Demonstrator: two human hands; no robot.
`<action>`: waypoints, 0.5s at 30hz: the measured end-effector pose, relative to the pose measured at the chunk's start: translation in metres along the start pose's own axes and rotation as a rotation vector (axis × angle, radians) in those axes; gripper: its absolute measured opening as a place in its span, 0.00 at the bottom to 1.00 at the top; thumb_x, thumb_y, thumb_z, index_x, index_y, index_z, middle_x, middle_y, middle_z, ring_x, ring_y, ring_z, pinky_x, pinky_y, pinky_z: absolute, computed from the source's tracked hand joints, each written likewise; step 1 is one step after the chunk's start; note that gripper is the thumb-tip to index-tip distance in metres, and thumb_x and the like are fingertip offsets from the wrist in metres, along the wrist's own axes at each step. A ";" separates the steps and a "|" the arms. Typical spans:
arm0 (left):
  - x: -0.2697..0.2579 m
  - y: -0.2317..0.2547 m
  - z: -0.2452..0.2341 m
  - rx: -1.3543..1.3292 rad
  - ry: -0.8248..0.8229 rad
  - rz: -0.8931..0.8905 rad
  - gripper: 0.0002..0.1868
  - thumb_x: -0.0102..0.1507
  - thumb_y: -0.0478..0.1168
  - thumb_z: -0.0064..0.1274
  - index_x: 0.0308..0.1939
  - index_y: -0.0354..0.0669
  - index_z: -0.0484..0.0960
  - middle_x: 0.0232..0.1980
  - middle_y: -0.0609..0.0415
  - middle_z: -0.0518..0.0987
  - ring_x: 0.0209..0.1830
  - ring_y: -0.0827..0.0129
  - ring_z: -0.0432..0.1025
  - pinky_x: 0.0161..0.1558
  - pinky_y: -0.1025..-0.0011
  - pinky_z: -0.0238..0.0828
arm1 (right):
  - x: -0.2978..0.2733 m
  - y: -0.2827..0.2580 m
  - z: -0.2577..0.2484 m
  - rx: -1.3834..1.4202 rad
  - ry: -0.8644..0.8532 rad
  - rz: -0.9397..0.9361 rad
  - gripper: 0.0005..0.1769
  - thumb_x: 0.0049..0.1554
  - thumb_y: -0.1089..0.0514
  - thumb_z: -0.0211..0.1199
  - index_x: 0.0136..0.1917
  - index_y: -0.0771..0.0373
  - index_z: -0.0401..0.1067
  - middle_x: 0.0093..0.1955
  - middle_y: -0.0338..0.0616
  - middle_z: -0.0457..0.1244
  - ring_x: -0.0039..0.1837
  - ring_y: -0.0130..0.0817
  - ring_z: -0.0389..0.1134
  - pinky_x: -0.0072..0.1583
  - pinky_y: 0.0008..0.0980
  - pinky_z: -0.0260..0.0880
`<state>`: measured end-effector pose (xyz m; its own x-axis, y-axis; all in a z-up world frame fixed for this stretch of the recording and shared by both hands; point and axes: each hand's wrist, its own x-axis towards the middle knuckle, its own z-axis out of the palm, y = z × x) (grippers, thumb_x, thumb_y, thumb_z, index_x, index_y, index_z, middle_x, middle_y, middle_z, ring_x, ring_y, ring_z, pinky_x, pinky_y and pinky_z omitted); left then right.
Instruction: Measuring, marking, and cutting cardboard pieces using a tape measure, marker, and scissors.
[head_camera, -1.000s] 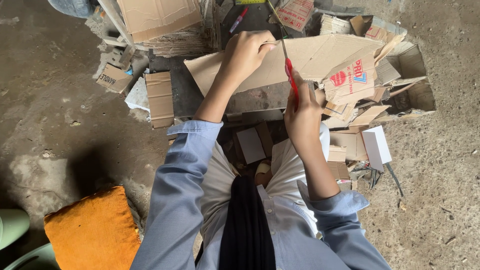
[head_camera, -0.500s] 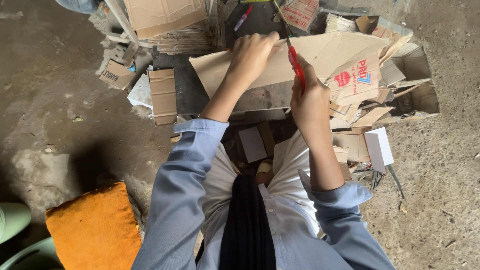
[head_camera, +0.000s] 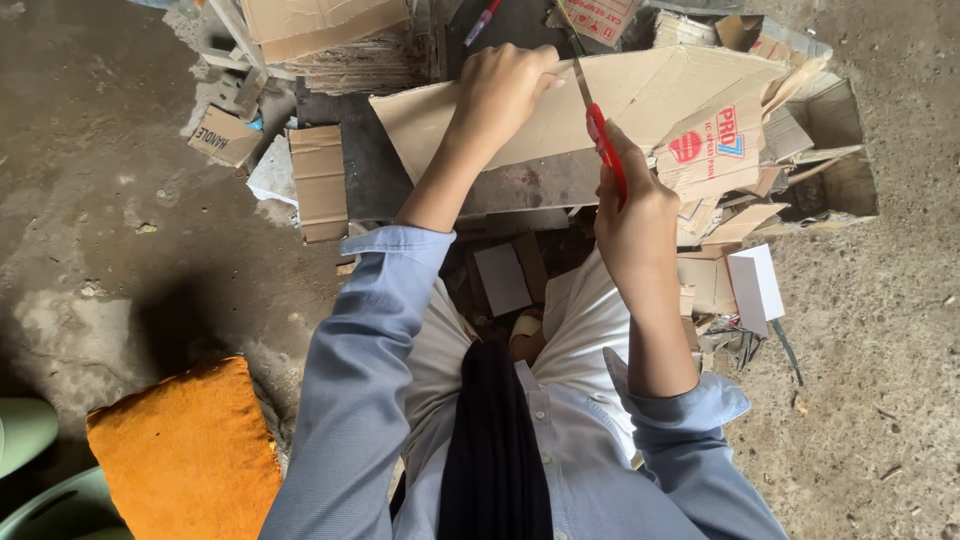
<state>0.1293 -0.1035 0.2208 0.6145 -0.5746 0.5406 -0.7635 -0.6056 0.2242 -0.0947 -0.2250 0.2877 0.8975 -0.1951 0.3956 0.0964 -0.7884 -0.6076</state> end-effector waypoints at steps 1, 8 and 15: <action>0.001 0.001 -0.001 -0.002 -0.002 0.003 0.20 0.63 0.48 0.66 0.26 0.47 0.72 0.18 0.51 0.77 0.18 0.54 0.74 0.18 0.57 0.64 | 0.001 -0.002 -0.002 -0.001 0.002 0.004 0.26 0.69 0.69 0.50 0.78 0.58 0.63 0.32 0.44 0.61 0.32 0.35 0.58 0.41 0.31 0.62; -0.004 0.007 -0.004 -0.042 0.022 0.013 0.16 0.62 0.45 0.65 0.27 0.48 0.74 0.19 0.53 0.79 0.17 0.52 0.73 0.17 0.58 0.62 | 0.016 -0.012 -0.001 0.027 -0.032 -0.063 0.29 0.67 0.74 0.48 0.78 0.58 0.60 0.55 0.46 0.73 0.29 0.29 0.54 0.36 0.26 0.61; -0.004 0.009 -0.006 -0.045 0.014 -0.012 0.15 0.63 0.44 0.63 0.28 0.48 0.73 0.18 0.50 0.77 0.19 0.45 0.73 0.19 0.55 0.61 | 0.025 -0.008 0.004 -0.002 -0.032 -0.102 0.24 0.68 0.72 0.49 0.76 0.61 0.61 0.63 0.52 0.71 0.39 0.45 0.73 0.43 0.36 0.75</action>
